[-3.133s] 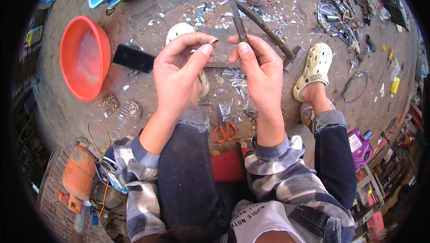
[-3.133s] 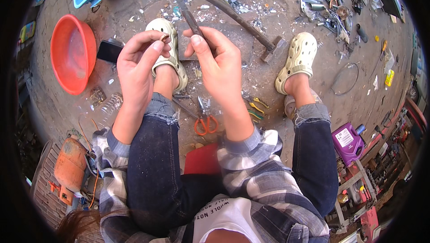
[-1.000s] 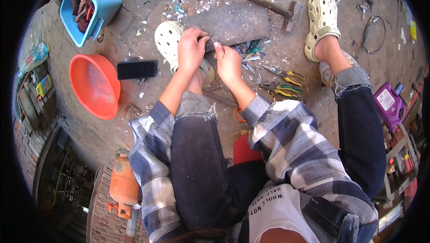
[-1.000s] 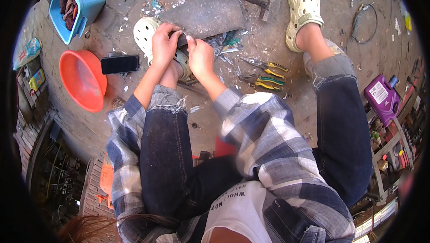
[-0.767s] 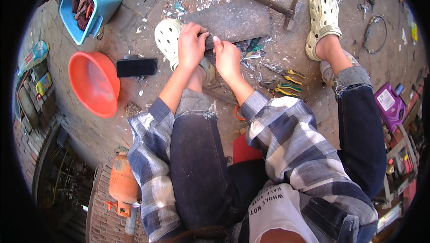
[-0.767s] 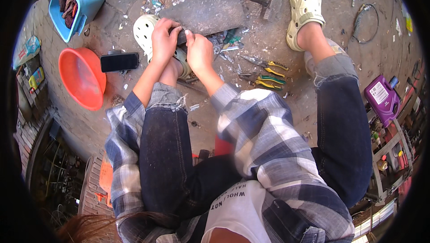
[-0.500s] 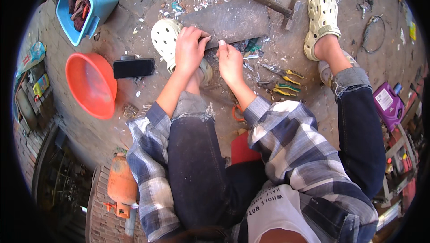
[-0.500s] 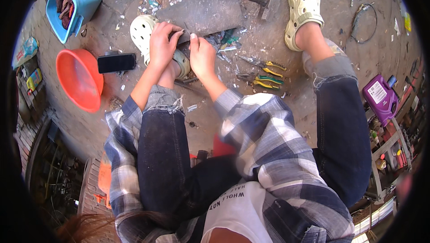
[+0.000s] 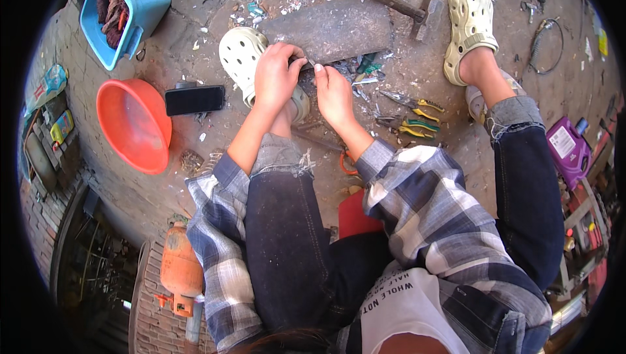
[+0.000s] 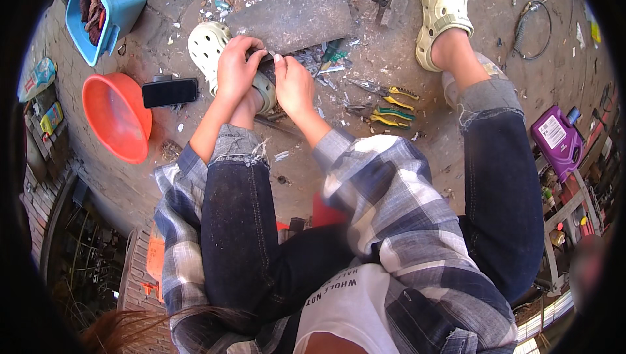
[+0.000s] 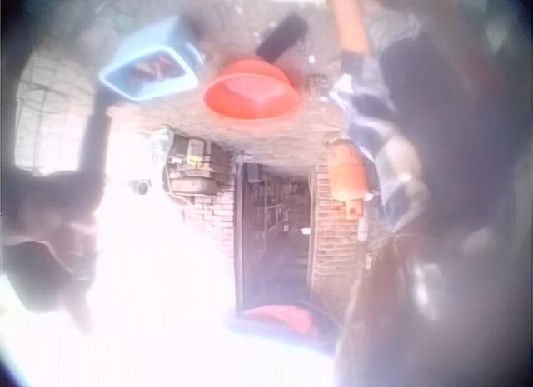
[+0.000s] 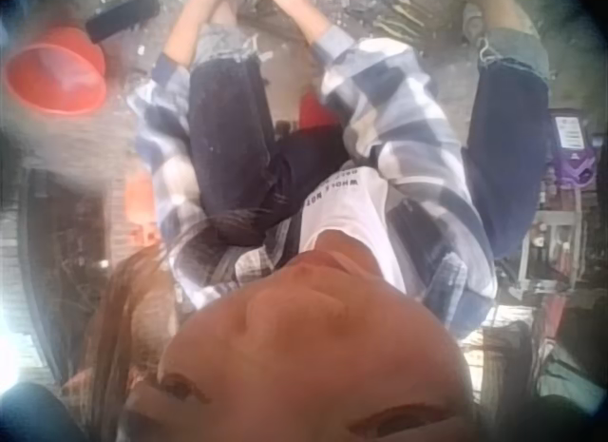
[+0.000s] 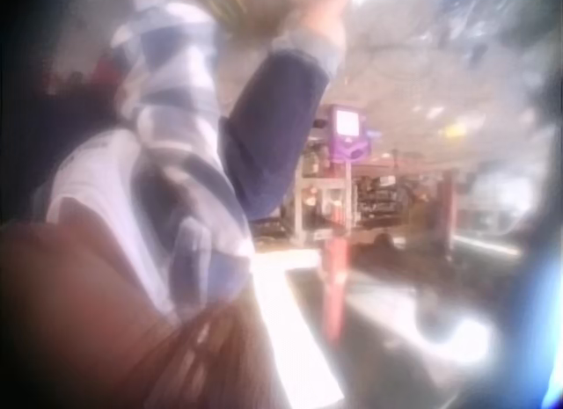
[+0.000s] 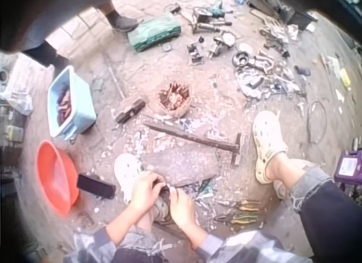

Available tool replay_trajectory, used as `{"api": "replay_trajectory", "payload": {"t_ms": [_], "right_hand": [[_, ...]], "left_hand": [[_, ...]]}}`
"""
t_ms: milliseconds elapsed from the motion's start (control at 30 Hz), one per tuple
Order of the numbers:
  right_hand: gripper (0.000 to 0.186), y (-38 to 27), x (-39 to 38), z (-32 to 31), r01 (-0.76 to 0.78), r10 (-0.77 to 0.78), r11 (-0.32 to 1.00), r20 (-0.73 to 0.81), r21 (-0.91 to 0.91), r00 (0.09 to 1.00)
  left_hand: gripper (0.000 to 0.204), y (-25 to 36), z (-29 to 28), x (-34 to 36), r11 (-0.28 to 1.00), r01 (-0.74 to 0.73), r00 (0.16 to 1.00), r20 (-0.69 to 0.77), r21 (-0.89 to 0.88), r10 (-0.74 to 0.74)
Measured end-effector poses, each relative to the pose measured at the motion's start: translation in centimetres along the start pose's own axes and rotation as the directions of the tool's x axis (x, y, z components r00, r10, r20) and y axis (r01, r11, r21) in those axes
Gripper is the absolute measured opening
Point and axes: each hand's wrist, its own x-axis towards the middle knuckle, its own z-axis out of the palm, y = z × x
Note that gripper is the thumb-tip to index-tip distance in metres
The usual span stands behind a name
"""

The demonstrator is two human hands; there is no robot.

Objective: The person sits on a low stool and repeatedly files a small metal piece on a metal block, then hammers it on the same block. The person handles the metal piece and tools directly with their hands.

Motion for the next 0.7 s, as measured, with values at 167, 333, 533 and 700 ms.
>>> {"api": "replay_trajectory", "payload": {"t_ms": [167,333,533,700], "right_hand": [[0.04,-0.2,-0.1,-0.2,-0.006,0.006,0.999,0.005,-0.045,1.0],[0.04,-0.5,-0.3,-0.3,-0.006,0.007,0.997,0.008,-0.079,1.0],[0.042,-1.0,-0.3,-0.3,0.003,-0.003,0.991,-0.003,-0.136,1.0],[0.042,-1.4,-0.4,-0.4,0.027,-0.033,0.975,-0.025,-0.22,0.999]], "left_hand": [[0.011,-0.4,0.2,-0.1,1.0,0.006,1.0,-0.009,-0.016,-0.006],[0.01,-0.3,0.2,-0.2,0.999,0.04,0.999,-0.007,-0.037,-0.04],[0.009,-0.4,0.2,-0.1,0.997,0.052,0.999,-0.011,-0.055,-0.053],[0.009,-0.4,0.4,-0.1,0.997,0.054,0.998,-0.015,-0.054,-0.055]]}}
